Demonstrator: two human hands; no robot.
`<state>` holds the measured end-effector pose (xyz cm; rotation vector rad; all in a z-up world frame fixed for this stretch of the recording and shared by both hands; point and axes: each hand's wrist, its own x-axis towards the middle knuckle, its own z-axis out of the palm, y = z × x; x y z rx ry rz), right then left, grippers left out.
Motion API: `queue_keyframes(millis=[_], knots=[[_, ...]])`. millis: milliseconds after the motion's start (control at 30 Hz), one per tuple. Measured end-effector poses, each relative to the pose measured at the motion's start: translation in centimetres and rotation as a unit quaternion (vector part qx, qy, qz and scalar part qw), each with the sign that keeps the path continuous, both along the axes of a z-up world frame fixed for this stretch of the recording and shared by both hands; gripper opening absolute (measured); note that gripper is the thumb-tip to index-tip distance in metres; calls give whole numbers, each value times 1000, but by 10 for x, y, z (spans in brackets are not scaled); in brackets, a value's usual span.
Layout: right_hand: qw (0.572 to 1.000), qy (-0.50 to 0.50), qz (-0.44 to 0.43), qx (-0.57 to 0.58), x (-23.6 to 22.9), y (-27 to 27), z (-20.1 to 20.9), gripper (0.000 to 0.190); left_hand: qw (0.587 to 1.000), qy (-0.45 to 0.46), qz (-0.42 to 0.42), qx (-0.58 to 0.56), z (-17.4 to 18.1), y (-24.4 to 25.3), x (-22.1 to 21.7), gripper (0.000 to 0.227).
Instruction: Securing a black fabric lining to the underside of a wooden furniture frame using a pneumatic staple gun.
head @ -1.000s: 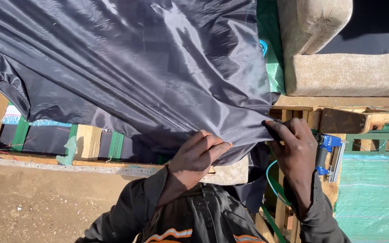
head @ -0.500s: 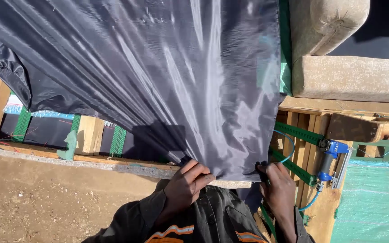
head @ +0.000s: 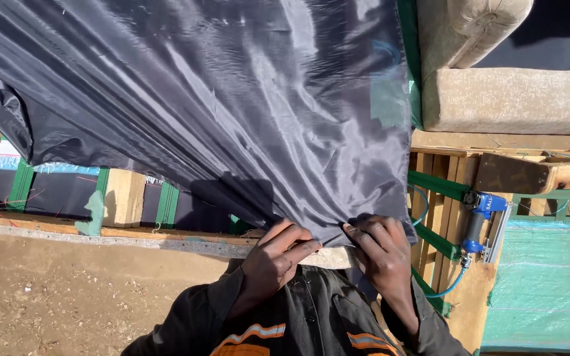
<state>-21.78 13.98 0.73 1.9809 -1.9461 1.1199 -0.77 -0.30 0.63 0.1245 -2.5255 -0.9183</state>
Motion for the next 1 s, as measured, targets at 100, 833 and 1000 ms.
queue_keyframes(millis=[100, 833, 1000], knots=[[995, 58, -34, -68, -15, -27, 23, 15, 993, 68, -1, -92, 12, -28, -28, 50], [957, 30, 29, 286, 0, 20, 62, 46, 999, -22, 14, -23, -40, 15, 8, 53], [989, -73, 106, 73, 17, 9, 8, 22, 998, -57, 6, 21, -34, 11, 12, 39]])
